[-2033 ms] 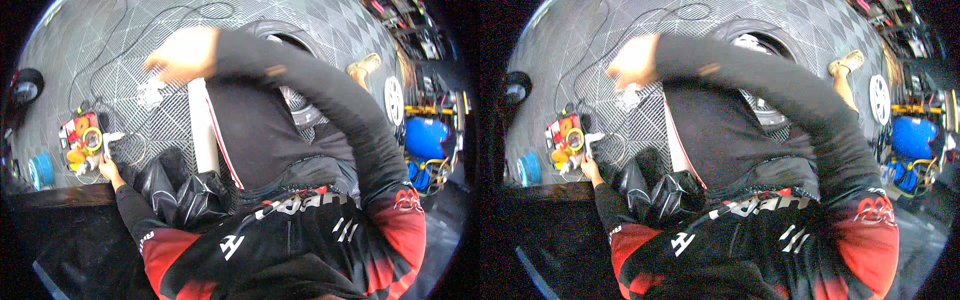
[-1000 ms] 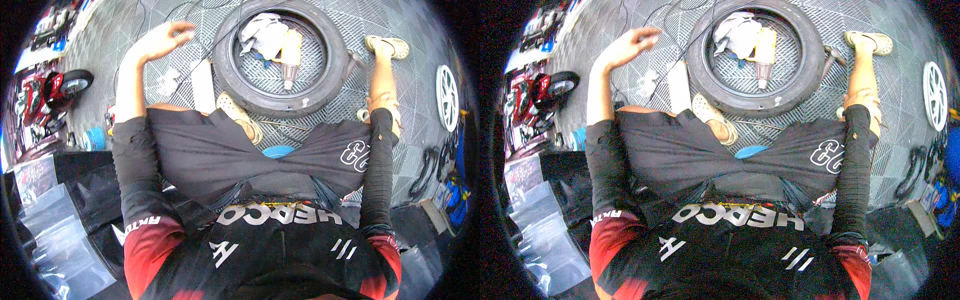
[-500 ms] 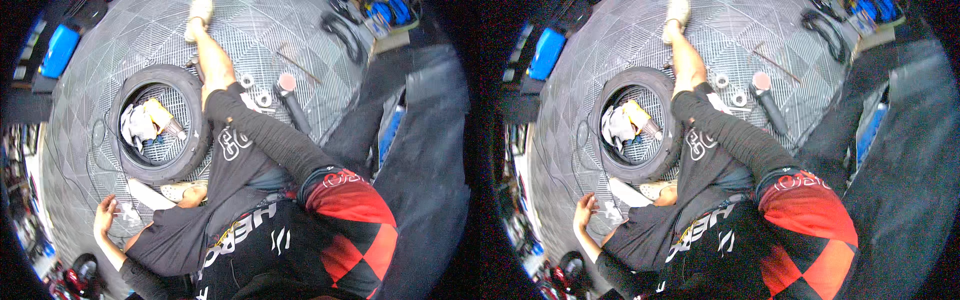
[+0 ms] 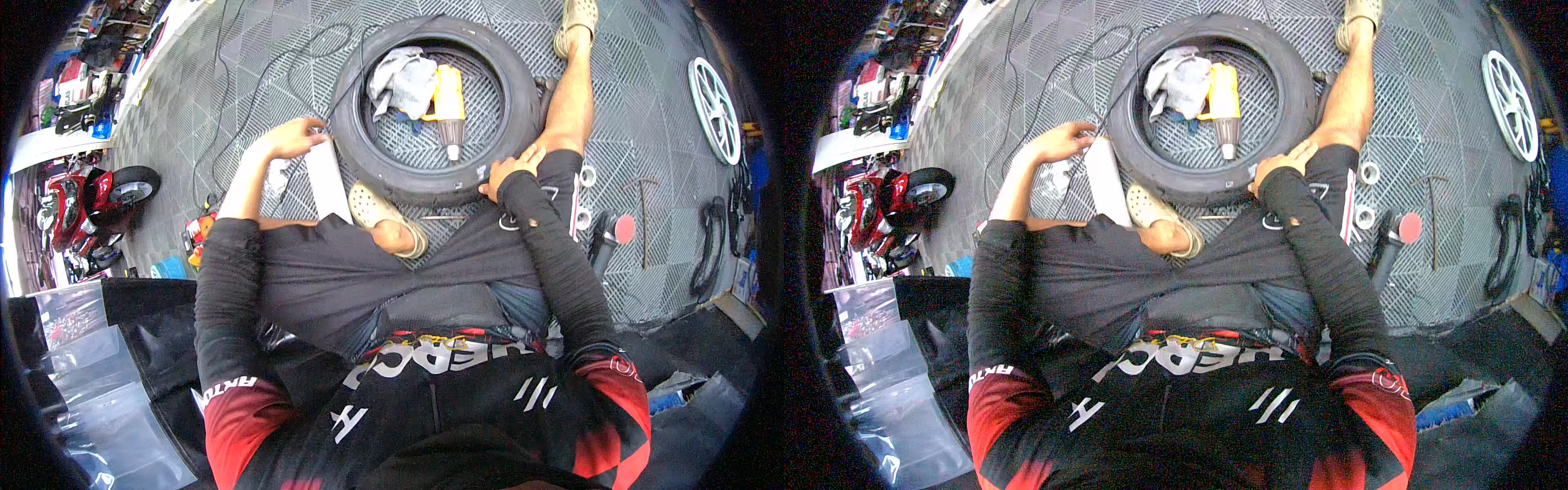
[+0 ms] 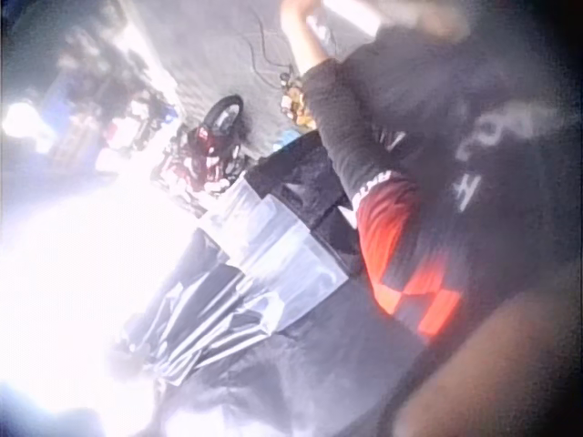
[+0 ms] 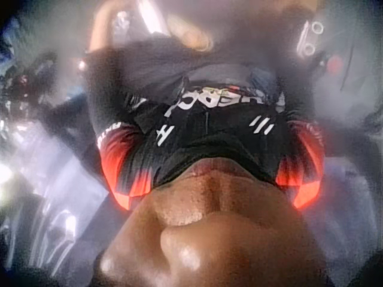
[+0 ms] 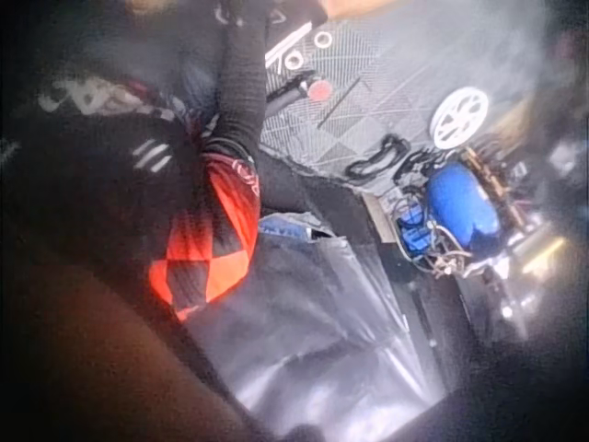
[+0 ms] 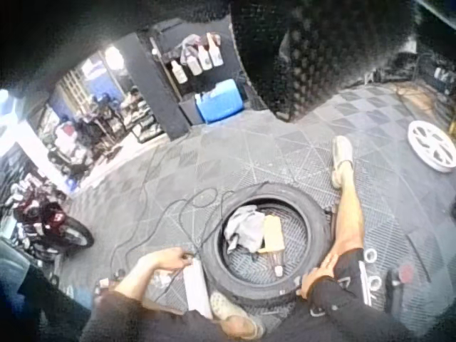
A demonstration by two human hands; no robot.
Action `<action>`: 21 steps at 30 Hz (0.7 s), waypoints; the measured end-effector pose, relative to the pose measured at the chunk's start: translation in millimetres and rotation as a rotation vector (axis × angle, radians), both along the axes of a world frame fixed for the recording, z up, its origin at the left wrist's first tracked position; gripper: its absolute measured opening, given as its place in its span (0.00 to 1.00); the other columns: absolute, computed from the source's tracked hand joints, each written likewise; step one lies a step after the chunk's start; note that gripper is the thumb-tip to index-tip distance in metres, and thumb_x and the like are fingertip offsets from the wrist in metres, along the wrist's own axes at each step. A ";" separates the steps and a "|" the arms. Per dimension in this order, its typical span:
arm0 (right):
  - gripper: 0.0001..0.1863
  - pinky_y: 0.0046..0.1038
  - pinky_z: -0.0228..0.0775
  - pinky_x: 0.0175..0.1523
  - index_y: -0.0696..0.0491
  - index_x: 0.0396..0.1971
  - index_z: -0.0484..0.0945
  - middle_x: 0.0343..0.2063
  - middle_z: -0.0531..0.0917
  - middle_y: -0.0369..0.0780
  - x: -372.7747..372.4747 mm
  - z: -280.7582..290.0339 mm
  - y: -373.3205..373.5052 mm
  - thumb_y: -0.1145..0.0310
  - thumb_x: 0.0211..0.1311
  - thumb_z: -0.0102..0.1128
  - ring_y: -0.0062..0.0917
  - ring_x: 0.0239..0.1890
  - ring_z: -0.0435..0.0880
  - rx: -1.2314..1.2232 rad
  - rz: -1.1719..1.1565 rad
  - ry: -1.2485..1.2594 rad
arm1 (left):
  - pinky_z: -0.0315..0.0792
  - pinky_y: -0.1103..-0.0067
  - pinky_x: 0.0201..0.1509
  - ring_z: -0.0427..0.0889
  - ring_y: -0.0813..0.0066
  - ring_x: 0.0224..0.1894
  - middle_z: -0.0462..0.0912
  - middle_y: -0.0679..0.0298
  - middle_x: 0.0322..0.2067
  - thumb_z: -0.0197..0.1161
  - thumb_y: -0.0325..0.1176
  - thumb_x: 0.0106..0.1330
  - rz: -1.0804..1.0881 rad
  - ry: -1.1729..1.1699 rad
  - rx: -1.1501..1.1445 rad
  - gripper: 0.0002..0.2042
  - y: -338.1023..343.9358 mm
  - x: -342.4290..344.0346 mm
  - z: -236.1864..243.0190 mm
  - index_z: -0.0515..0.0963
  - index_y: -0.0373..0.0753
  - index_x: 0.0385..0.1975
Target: The person sits on the floor in a workshop, uses a heat gun to warm a small mechanical part, wipes it with a cloth, and then applies tape to specific areas of the part.
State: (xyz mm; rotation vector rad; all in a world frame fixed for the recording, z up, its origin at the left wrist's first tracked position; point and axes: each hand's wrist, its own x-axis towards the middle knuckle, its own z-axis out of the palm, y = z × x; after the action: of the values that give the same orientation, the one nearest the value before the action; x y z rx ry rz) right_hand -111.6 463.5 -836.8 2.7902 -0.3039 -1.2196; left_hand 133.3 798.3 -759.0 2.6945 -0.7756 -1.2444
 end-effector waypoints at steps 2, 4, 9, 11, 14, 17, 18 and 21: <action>0.33 0.56 0.68 0.66 0.54 0.56 0.81 0.49 0.86 0.51 9.5 -15.2 2.9 0.40 0.66 0.59 0.49 0.56 0.83 -0.003 -0.006 -0.124 | 0.75 0.67 0.60 0.85 0.59 0.54 0.84 0.46 0.53 0.62 0.50 0.71 0.015 -0.080 -0.102 0.33 -39.0 1.0 -26.9 0.69 0.33 0.68; 0.27 0.48 0.78 0.57 0.55 0.50 0.83 0.48 0.87 0.50 15.8 -14.2 -2.0 0.46 0.68 0.59 0.45 0.52 0.87 0.402 -0.142 -0.265 | 0.75 0.66 0.62 0.84 0.55 0.57 0.84 0.46 0.54 0.63 0.50 0.70 0.090 -0.146 -0.285 0.31 -71.4 13.3 -85.7 0.73 0.34 0.65; 0.22 0.45 0.81 0.47 0.55 0.38 0.83 0.33 0.88 0.48 48.5 -12.8 -2.0 0.49 0.67 0.59 0.42 0.39 0.89 0.518 -0.057 -0.458 | 0.74 0.61 0.64 0.82 0.44 0.57 0.83 0.39 0.50 0.61 0.53 0.68 0.410 -0.287 -0.180 0.31 -158.0 24.6 -184.1 0.78 0.29 0.56; 0.22 0.46 0.81 0.48 0.57 0.40 0.84 0.33 0.88 0.50 72.6 -47.1 -19.7 0.50 0.66 0.60 0.46 0.39 0.89 0.597 -0.201 -0.425 | 0.73 0.60 0.66 0.81 0.50 0.60 0.79 0.37 0.57 0.59 0.63 0.66 0.826 0.283 -0.167 0.42 -204.4 20.4 -170.5 0.71 0.24 0.61; 0.25 0.46 0.78 0.56 0.58 0.49 0.80 0.42 0.87 0.54 119.1 -102.1 -10.9 0.51 0.63 0.64 0.48 0.48 0.87 0.648 -0.406 -0.540 | 0.73 0.58 0.66 0.78 0.49 0.62 0.74 0.37 0.62 0.61 0.68 0.63 1.279 -0.225 -0.197 0.51 -195.9 41.5 -241.6 0.60 0.23 0.68; 0.29 0.45 0.77 0.58 0.56 0.52 0.79 0.43 0.86 0.54 143.8 -141.9 -18.9 0.48 0.62 0.65 0.46 0.52 0.85 0.693 -0.556 -0.662 | 0.72 0.54 0.64 0.75 0.46 0.64 0.70 0.42 0.66 0.57 0.69 0.64 1.371 -0.268 -0.145 0.51 -230.1 38.8 -247.5 0.55 0.27 0.71; 0.28 0.44 0.77 0.58 0.54 0.52 0.80 0.44 0.86 0.53 148.5 -153.9 -18.3 0.46 0.61 0.66 0.46 0.51 0.85 0.776 -0.483 -0.709 | 0.72 0.52 0.64 0.74 0.47 0.64 0.70 0.43 0.66 0.55 0.67 0.66 1.340 -0.254 -0.181 0.48 -231.4 41.9 -251.9 0.57 0.30 0.71; 0.28 0.42 0.77 0.58 0.45 0.52 0.84 0.47 0.84 0.52 155.7 -188.8 -17.0 0.42 0.58 0.68 0.48 0.50 0.84 0.982 -0.398 -0.765 | 0.71 0.47 0.62 0.74 0.50 0.65 0.70 0.48 0.68 0.48 0.63 0.72 1.212 -0.009 -0.428 0.39 -217.3 73.0 -261.3 0.62 0.37 0.71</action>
State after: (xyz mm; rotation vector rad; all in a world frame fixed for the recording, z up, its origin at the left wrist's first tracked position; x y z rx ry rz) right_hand 44.0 446.5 -1025.6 4.1487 -0.3848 -0.2154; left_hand 206.4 581.0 -1020.4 2.0924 0.5306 -0.6223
